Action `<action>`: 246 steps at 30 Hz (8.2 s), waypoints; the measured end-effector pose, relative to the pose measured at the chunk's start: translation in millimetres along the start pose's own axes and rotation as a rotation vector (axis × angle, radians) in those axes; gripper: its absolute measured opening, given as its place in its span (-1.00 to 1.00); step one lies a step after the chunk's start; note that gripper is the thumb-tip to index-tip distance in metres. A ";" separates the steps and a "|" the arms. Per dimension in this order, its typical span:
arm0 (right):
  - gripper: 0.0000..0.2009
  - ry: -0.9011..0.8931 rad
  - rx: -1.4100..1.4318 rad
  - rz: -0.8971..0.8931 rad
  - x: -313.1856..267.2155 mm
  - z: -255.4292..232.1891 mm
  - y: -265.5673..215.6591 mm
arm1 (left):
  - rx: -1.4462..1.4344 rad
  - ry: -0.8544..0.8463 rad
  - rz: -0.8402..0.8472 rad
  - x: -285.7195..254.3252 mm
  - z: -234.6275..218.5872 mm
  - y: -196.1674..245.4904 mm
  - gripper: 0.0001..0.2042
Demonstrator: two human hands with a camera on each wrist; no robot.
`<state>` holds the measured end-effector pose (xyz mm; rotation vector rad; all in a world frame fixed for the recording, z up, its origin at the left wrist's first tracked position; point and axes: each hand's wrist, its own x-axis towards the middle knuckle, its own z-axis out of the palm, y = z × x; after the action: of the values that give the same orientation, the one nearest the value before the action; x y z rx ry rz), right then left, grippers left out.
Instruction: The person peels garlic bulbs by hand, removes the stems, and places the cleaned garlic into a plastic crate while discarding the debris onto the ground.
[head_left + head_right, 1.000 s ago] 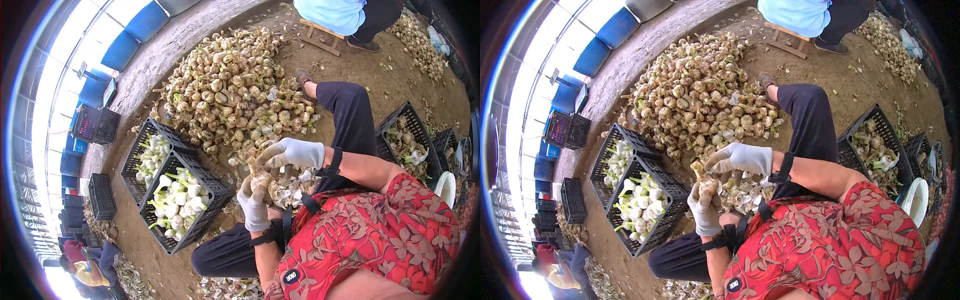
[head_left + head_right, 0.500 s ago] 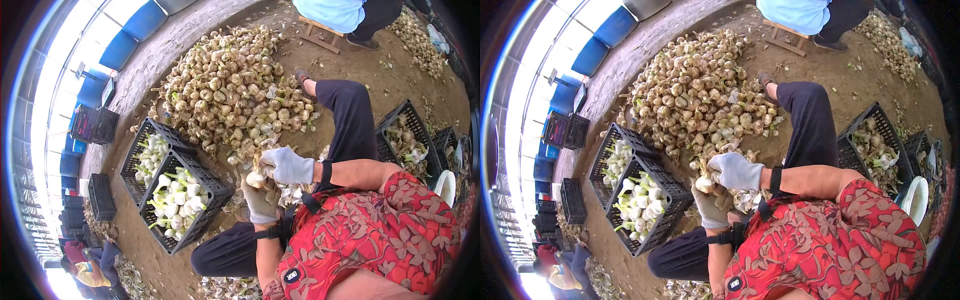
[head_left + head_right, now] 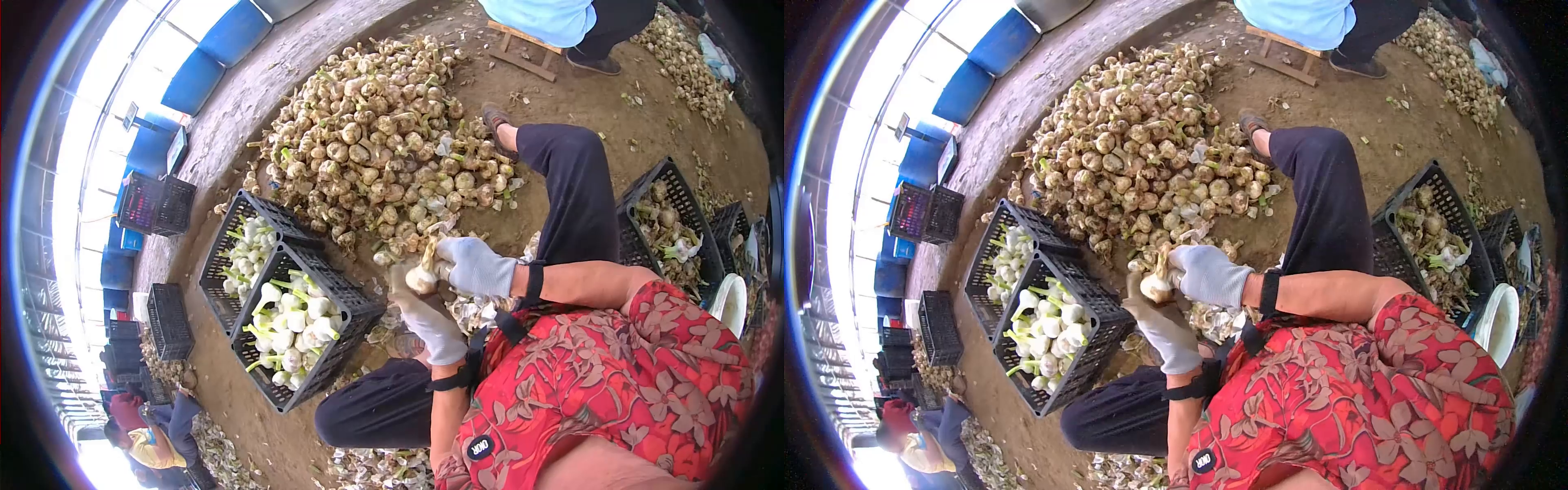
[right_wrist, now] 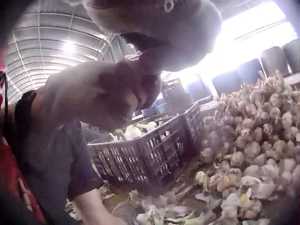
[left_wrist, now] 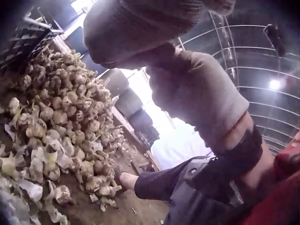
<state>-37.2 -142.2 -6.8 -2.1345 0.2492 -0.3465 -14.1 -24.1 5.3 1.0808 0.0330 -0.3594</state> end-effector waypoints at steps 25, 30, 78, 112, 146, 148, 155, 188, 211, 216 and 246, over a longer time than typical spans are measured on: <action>-0.70 -0.782 -0.780 0.008 54.3 -47.6 30.4 | -0.215 -0.419 -0.339 0.1 -34.4 5.4 -0.45; -0.58 -0.506 0.041 -0.071 23.0 -55.6 9.2 | -0.229 -0.341 -0.275 9.0 -43.7 5.2 -0.43; -0.92 0.160 0.398 -0.053 27.9 -16.0 -36.6 | -0.559 -0.422 -0.355 3.1 -17.2 -5.1 -0.54; -0.53 -0.464 -0.105 -0.157 29.7 -91.3 -14.6 | 0.616 -0.237 0.279 -4.3 -7.6 -9.4 -0.03; -0.76 0.056 0.019 -0.094 149.5 -142.6 43.5 | 1.685 -0.610 -0.152 101.1 -6.8 -205.3 -0.48; -0.77 0.121 0.001 -0.132 154.8 -153.3 40.3 | 1.791 -0.691 -0.178 98.4 -4.6 -216.8 -0.35; -0.72 0.055 -0.043 -0.133 152.0 -141.8 39.2 | 1.457 -0.421 -0.370 95.8 -49.6 -190.0 -0.50; -0.76 -0.314 0.427 0.185 28.2 -35.2 -23.5 | 0.905 -0.061 0.641 -2.5 -10.9 23.7 -0.48; -0.77 -0.453 0.478 0.173 11.5 -32.4 -3.3 | -0.175 -0.024 -0.278 7.3 -28.4 -6.1 -0.51; -0.84 -0.541 0.557 0.335 4.1 -48.5 -20.1 | -0.066 -0.089 -0.200 4.2 -20.7 -2.7 -0.53; -0.87 0.047 0.367 0.348 82.6 -32.2 22.2 | 0.095 -0.532 -0.475 -12.6 -0.4 10.4 -0.35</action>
<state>28.5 -204.8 4.1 -1.6859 0.5328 -0.2180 -22.7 -16.0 16.5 1.0357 -0.2062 -1.0765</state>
